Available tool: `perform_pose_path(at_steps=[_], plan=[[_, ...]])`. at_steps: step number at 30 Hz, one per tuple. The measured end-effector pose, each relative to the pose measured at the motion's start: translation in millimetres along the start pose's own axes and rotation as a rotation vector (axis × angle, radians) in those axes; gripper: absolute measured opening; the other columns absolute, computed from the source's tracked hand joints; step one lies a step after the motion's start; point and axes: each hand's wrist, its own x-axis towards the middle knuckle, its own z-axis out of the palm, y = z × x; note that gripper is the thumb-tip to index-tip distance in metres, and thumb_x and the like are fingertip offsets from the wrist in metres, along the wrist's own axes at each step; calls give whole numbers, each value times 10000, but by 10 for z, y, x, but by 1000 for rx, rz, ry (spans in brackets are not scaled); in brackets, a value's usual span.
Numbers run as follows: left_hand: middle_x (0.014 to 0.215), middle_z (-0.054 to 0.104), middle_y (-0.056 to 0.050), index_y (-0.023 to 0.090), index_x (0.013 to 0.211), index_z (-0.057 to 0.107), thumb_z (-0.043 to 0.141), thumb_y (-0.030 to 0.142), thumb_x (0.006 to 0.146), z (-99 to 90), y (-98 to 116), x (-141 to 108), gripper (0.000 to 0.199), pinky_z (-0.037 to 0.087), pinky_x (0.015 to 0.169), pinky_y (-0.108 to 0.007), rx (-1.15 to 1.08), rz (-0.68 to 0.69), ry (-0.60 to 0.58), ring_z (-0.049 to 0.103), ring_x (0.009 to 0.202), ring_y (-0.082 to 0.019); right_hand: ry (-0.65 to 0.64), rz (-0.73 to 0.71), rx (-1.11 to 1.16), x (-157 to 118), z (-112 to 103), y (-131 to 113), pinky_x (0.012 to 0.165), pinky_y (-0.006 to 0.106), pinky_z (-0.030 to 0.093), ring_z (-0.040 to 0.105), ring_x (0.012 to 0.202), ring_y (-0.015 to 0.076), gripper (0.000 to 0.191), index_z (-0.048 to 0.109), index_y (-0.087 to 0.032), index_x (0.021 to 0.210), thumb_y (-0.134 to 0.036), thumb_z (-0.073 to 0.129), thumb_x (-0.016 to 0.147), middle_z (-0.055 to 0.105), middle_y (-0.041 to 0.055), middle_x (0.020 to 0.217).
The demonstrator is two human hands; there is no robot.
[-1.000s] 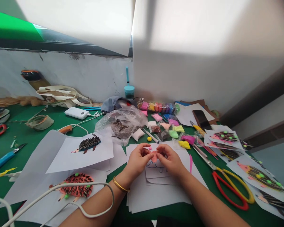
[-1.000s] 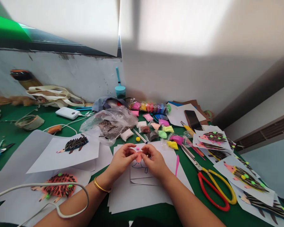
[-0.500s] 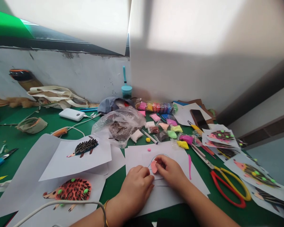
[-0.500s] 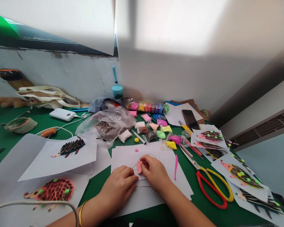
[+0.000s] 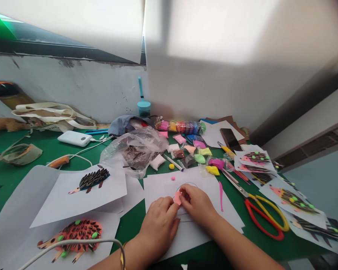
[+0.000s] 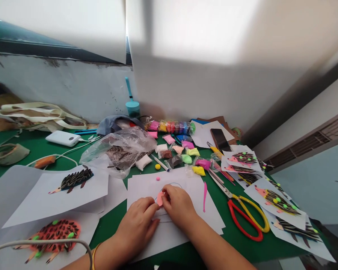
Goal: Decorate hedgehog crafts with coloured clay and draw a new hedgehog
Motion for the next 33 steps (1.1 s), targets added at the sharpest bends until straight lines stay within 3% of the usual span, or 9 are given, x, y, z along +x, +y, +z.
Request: perform_pose_path(at_steps=[7,13,17,22,33], plan=[[1363,536,-127,218,1410,441,574,160,800,-3,-1,-4,626,504,886,-478,40,6,-40,570,1015,-280,-15,-52,25,-9,-4,24,712,315,440,617,812,197,124,602,-215,962,-232,484,930,687,34,880],[1361,551,-111,222,1319,539,589,180,801,-1,4,7,523,498,896,-489,62,0,-66,553,1049,-297,76,-58,8,-20,-114,147,753,340,472,624,852,206,174,630,-211,984,-202,468,924,692,54,940],[1357,552,-110,220,1303,552,596,185,803,-7,15,9,503,496,899,-499,66,-11,-84,550,1042,-298,63,-158,6,-74,-170,197,781,343,480,618,867,201,213,685,-228,981,-179,489,912,681,52,913],[1356,551,-126,198,1364,500,594,182,801,-5,20,13,570,500,899,-497,62,0,-77,552,1053,-297,32,-282,-80,-124,-90,183,767,348,475,594,840,200,346,677,-258,1174,-142,506,896,654,57,883],[1364,546,-130,193,1351,510,577,189,808,5,13,6,547,496,906,-497,64,5,-87,549,1066,-301,29,-279,-159,-102,-4,186,751,351,467,577,816,210,349,681,-230,1162,-121,516,874,635,68,858]])
